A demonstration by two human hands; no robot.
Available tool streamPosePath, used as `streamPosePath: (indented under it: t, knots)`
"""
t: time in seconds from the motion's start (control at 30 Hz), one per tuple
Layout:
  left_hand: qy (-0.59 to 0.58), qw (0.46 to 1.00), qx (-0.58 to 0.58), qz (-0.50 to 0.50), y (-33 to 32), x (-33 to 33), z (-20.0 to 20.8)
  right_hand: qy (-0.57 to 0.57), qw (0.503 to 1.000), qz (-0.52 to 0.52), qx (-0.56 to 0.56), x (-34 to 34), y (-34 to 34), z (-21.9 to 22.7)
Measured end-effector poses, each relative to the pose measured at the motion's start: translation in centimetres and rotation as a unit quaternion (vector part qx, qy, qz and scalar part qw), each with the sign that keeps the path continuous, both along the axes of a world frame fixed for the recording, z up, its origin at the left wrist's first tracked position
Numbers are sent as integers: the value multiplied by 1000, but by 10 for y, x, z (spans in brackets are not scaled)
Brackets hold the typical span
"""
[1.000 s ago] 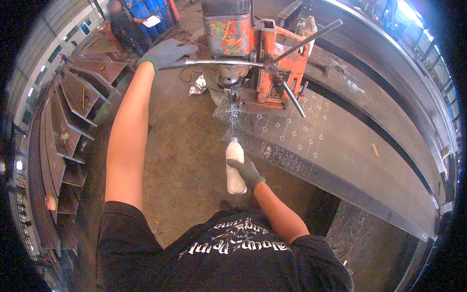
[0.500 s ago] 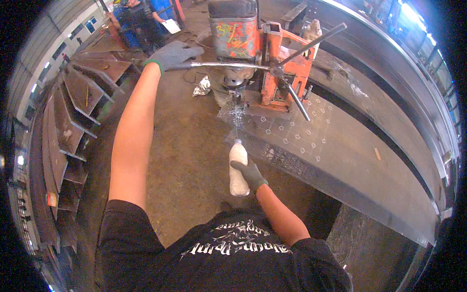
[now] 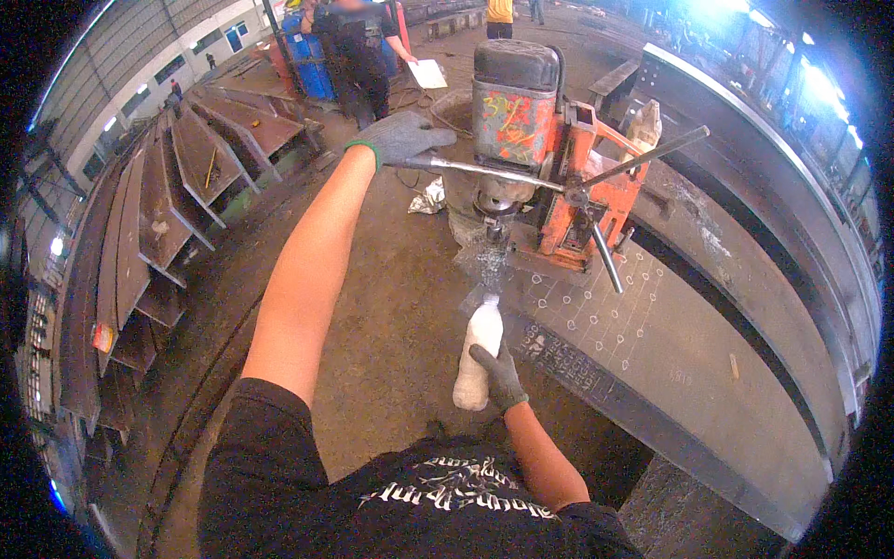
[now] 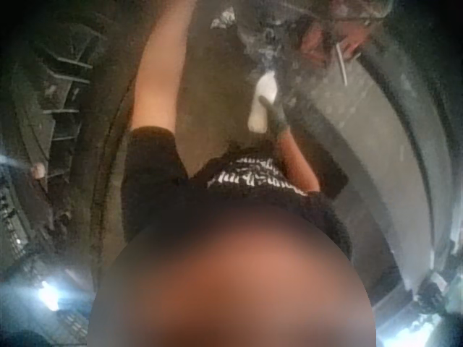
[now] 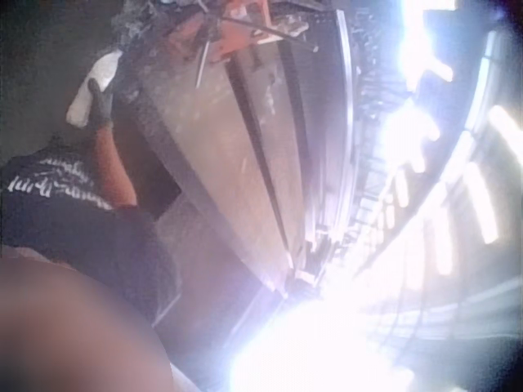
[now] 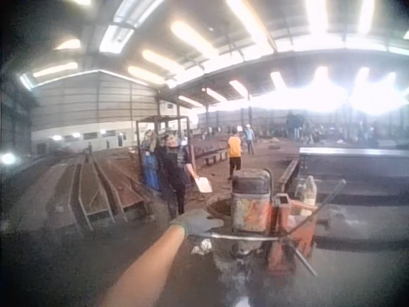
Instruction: The person operates a drill press on a large metal sheet, applying liquid from a white bottle to the drilling area. Another worker briefly approaches with a paper, and the person continues drilling while holding the bottle.
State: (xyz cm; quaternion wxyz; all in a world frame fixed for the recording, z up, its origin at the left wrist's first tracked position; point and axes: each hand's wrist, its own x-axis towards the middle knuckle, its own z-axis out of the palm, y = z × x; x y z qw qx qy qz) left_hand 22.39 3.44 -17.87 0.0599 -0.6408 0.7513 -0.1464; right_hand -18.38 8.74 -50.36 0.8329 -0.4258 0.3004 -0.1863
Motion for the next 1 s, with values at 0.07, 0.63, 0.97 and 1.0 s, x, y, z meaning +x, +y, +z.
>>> streamPosePath:
  t: [0.07, 0.63, 0.97, 1.0]
  knots:
    - [-2, 1000, -18, -20, 2, 8, -3, -17, 1000, 23, -5, -2, 2, 4]
    - [-17, 1000, -12, 12, 3, -16, 3, -42, 990, 13, 132, -15, -1, -5]
    - [-8, 999, -38, -7, 3, -5, -6, 26, 998, 40, 47, -10, 9, 19]
    - [-15, 1000, -22, 2, 1, -8, -4, 32, 997, 45, 54, -11, 8, 21]
